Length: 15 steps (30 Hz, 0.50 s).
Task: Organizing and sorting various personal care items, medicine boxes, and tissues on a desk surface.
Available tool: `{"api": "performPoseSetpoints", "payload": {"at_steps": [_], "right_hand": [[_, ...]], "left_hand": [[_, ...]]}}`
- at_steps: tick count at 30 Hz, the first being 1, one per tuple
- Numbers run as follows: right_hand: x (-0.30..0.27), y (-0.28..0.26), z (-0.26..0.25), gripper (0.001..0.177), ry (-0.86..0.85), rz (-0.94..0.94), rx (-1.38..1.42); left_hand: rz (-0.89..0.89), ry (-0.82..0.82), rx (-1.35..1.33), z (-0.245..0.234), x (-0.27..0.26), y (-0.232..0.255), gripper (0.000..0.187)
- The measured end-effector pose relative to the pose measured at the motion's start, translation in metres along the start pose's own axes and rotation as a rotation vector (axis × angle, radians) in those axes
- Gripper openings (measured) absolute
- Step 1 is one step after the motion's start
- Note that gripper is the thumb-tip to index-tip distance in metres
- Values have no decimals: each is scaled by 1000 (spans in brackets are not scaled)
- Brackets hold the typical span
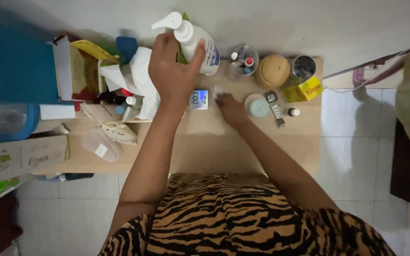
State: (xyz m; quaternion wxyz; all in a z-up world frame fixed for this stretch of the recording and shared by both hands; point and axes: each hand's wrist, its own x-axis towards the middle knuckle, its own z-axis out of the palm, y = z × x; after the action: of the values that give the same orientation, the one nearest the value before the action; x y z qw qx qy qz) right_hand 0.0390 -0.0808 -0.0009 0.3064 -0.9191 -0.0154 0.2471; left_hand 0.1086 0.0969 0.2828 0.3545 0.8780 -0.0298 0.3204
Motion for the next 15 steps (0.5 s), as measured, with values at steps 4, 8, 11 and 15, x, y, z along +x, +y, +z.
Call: {"api": "performPoseSetpoints", "payload": {"at_steps": [4,8,11,15], "right_hand": [[-74,24,41,44,-64,-187,-118],[-117,2,31,46,-240,-16,183],[-77,40,34,45,13,-156,152],[-9,16,-1,52,409,-434,-64]], "left_hand": [[-37,-40,-21,4,-6,-2,28],[30,-10,-14,11,-20,-6,28],[23,-5,-38,13,-24,-4,30],[74,10,-57,12,-32,-4,28]]}}
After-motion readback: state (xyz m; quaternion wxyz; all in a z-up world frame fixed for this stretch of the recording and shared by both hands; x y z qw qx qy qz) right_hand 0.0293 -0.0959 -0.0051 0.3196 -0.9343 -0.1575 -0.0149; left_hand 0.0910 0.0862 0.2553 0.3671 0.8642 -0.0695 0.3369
